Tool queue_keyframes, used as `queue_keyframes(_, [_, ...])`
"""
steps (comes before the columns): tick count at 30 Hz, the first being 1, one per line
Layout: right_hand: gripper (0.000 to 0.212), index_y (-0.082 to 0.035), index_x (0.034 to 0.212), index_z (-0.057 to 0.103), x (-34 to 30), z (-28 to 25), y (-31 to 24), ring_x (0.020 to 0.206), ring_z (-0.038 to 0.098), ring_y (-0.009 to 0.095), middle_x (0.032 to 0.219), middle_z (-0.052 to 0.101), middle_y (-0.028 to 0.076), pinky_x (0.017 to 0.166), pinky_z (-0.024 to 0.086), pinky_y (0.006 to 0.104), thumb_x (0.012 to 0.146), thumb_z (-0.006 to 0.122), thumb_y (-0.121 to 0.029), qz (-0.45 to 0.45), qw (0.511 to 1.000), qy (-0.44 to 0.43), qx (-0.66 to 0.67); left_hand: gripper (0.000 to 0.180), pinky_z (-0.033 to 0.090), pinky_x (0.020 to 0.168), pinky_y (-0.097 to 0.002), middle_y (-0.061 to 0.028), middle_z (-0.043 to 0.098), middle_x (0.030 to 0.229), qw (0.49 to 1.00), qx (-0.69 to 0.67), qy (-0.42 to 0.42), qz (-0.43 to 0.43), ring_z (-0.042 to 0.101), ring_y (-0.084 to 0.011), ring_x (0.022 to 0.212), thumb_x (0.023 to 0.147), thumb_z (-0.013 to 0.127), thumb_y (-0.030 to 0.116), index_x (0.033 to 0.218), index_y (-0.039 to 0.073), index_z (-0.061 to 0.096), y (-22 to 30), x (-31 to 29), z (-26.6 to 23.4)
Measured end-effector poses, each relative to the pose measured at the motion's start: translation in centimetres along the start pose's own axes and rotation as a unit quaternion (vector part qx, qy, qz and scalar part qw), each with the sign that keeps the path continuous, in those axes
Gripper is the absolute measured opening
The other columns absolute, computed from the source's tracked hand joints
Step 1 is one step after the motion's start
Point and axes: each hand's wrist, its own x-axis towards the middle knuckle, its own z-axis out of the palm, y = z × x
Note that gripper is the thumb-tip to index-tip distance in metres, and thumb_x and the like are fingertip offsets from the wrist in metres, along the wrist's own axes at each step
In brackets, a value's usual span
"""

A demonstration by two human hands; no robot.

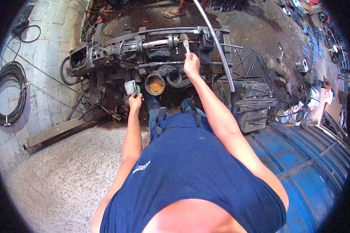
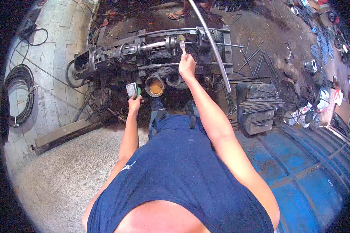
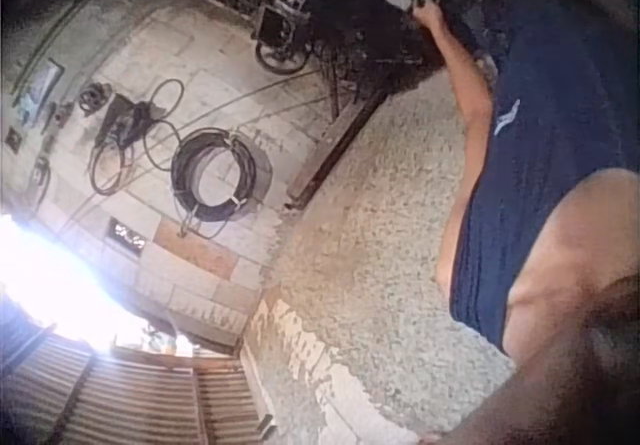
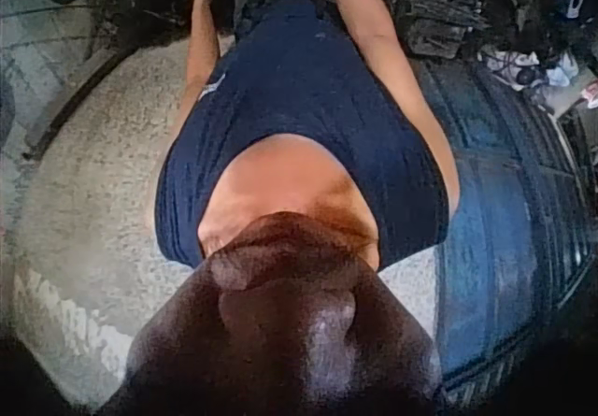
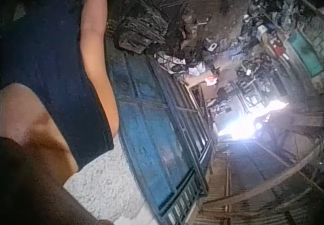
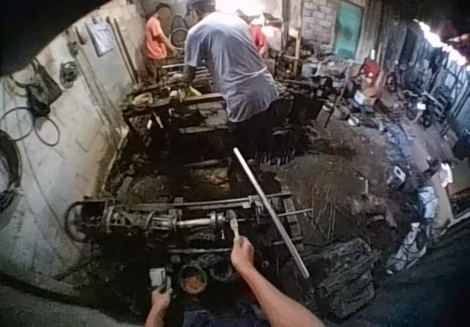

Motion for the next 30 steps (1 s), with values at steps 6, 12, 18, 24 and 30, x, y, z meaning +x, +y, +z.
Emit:
queue_keyframes(6, [0.035,0.001,0.098,0.065,-1.9,0.7,4.6,0.096,0.062,0.041,0.095,0.065,0.025,0.082,0.046,0.0473,0.091,0.049,-0.029,0.151,0.982,-0.077,-0.081,0.048,0.045,0.051,-0.0246,-0.0053,0.064,0.081,1.0,0.003,-0.002,-0.009,0.061,-0.0105,0.06,0.084,0.063,0.013,0.129,-0.001,0.052,0.6,-0.3,0.0])
queue_keyframes(12, [0.034,0.002,0.093,0.062,-4.2,-0.5,3.3,0.091,0.061,0.042,0.09,0.064,0.025,0.077,0.045,0.049,0.091,0.049,-0.029,0.053,0.998,-0.03,-0.031,0.049,0.046,0.053,-0.0251,-0.0046,0.065,0.082,1.0,0.013,0.007,-0.011,0.061,-0.0105,0.061,0.084,0.064,0.014,0.129,0.0,0.052,-0.7,0.4,-0.3])
queue_keyframes(18, [0.034,0.002,0.093,0.063,2.0,1.8,2.7,0.091,0.061,0.042,0.089,0.065,0.024,0.078,0.046,0.0475,0.09,0.049,-0.029,0.04,0.997,0.013,0.068,0.048,0.046,0.051,-0.0244,-0.005,0.066,0.083,0.999,0.045,-0.007,-0.018,0.065,-0.0117,0.063,0.085,0.065,0.015,0.129,-0.001,0.05,1.0,0.0,0.3])
queue_keyframes(24, [0.029,-0.006,0.075,0.058,-2.2,0.9,5.8,0.037,0.042,0.011,0.05,0.045,-0.001,0.032,0.033,0.0294,0.093,0.048,-0.027,0.225,0.968,-0.083,0.078,0.046,0.046,0.051,-0.0245,-0.0058,0.066,0.085,1.0,0.012,0.008,-0.006,0.065,-0.0128,0.063,0.085,0.064,0.014,0.127,-0.002,0.052,-1.2,0.8,-0.5])
queue_keyframes(30, [0.023,-0.006,0.09,0.058,-4.8,-0.5,8.0,0.038,0.037,0.009,0.055,0.043,-0.002,0.031,0.028,0.0272,0.095,0.045,-0.025,0.201,0.962,-0.096,0.155,0.046,0.049,0.056,-0.0256,-0.0103,0.067,0.087,0.999,0.048,-0.005,0.001,0.064,-0.0122,0.061,0.084,0.064,0.016,0.126,-0.001,0.055,-0.8,1.0,-0.7])
